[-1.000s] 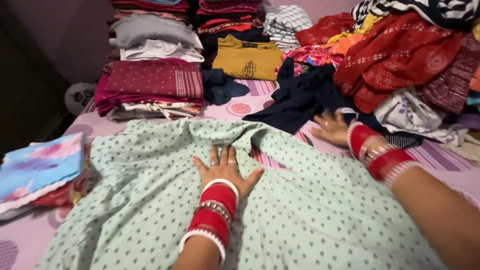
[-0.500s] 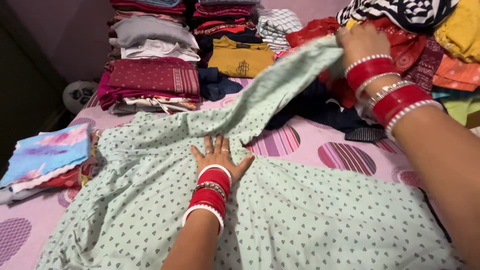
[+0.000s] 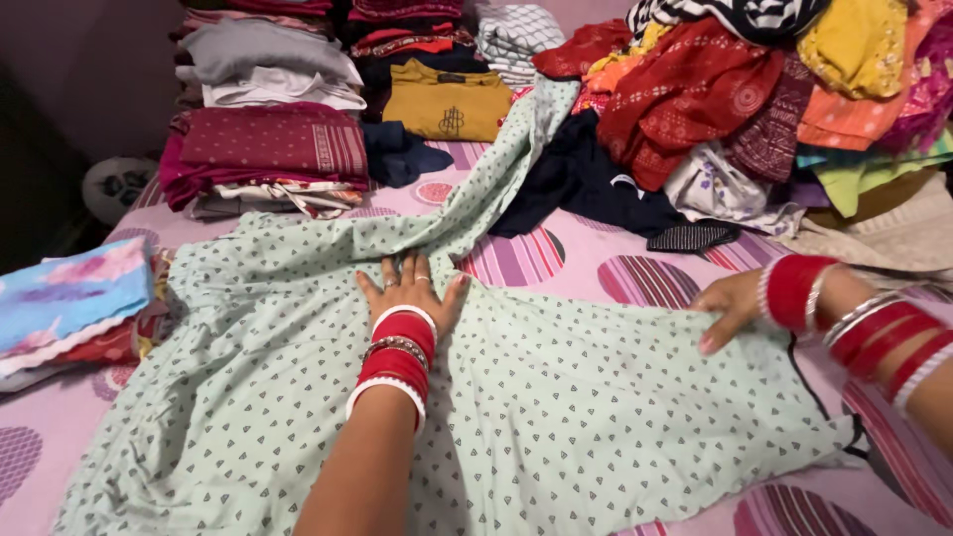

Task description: The person folds a light green patterned garment, a dark blue t-shirt, and a black-and-white striped top on a bed. Each item is smoothed out, folded into a compact rectangle, and placed into a growing stack of folded clothes.

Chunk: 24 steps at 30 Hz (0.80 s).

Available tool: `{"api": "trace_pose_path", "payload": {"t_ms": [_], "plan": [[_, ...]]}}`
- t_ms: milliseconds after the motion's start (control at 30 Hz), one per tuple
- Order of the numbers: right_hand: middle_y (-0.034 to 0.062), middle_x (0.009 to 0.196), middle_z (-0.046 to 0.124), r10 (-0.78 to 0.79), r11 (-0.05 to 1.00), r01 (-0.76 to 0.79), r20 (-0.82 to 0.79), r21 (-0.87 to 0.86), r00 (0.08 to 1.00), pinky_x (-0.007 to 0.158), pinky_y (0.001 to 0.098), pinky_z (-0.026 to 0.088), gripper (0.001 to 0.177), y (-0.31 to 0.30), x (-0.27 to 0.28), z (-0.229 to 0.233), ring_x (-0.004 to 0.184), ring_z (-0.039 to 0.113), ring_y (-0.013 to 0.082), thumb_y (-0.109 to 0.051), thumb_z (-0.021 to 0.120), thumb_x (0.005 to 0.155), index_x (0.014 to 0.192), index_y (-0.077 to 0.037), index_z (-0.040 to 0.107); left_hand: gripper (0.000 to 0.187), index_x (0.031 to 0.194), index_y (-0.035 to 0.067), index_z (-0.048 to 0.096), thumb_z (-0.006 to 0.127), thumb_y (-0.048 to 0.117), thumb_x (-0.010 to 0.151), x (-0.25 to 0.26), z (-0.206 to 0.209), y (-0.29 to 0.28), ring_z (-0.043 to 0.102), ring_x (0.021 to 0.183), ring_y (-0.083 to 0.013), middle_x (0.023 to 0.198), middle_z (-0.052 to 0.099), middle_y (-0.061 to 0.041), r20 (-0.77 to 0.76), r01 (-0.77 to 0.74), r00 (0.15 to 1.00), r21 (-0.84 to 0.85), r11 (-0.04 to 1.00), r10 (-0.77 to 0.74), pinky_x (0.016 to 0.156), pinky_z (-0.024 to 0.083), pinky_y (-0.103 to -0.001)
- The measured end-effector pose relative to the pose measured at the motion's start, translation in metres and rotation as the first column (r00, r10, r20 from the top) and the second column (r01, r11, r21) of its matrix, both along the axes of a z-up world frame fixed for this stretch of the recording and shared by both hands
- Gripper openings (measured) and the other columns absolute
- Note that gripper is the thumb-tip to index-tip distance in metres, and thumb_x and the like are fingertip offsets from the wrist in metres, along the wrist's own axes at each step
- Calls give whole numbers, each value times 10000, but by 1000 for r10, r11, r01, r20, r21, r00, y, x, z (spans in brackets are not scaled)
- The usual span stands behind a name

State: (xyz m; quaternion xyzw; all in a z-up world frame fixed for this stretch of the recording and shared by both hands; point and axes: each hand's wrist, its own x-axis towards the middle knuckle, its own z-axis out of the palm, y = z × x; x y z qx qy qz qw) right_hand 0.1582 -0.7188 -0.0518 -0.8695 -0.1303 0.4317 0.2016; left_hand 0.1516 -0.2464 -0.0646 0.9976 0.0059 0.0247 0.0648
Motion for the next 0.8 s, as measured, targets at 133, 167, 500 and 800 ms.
{"api": "trace_pose_path", "payload": {"t_ms": [133, 167, 500, 800], "plan": [[111, 1175, 744, -196, 960, 268, 484, -84, 853, 1010, 398, 497, 616, -75, 44, 28, 1119, 683, 208, -529, 816, 743, 1187, -110, 735, 810, 1597, 110, 245, 149, 640, 992, 6, -12, 3, 123, 1553, -339, 1668, 243, -67, 66, -1, 998, -18, 1000, 2, 1197, -63, -661], [127, 1190, 758, -272, 942, 336, 544, -19, 794, 1025, 405, 495, 634, -89, 48, 23, 1127, 687, 232, -514, 830, 730, 1201, -98, 746, 790, 1595, 106, 253, 139, 619, 1005, 8, -15, 3, 130, 1551, -345, 1666, 253, -71, 78, -1, 997, -18, 1000, 2, 1197, -59, -663], [265, 1410, 616, -673, 680, 634, 656, 368, 341, 1109, 445, 437, 796, -56, -21, -74, 1301, 593, 389, -609, 668, 885, 1435, -38, 598, 715, 1587, 127, 283, 223, 549, 1013, 18, -30, 5, 133, 1566, -325, 1678, 242, -54, 101, 8, 995, -23, 1000, -6, 1212, -38, -668], [299, 1316, 678, -673, 740, 539, 445, 402, 591, 1117, 397, 426, 1166, -65, -53, -78, 1288, 629, 347, -477, 809, 745, 1644, -99, 169, 820, 1621, 112, 185, 312, 630, 997, -24, -30, 20, 37, 1585, -202, 1720, 102, -48, -55, 91, 995, 54, 994, -88, 1231, -57, -601]]}}
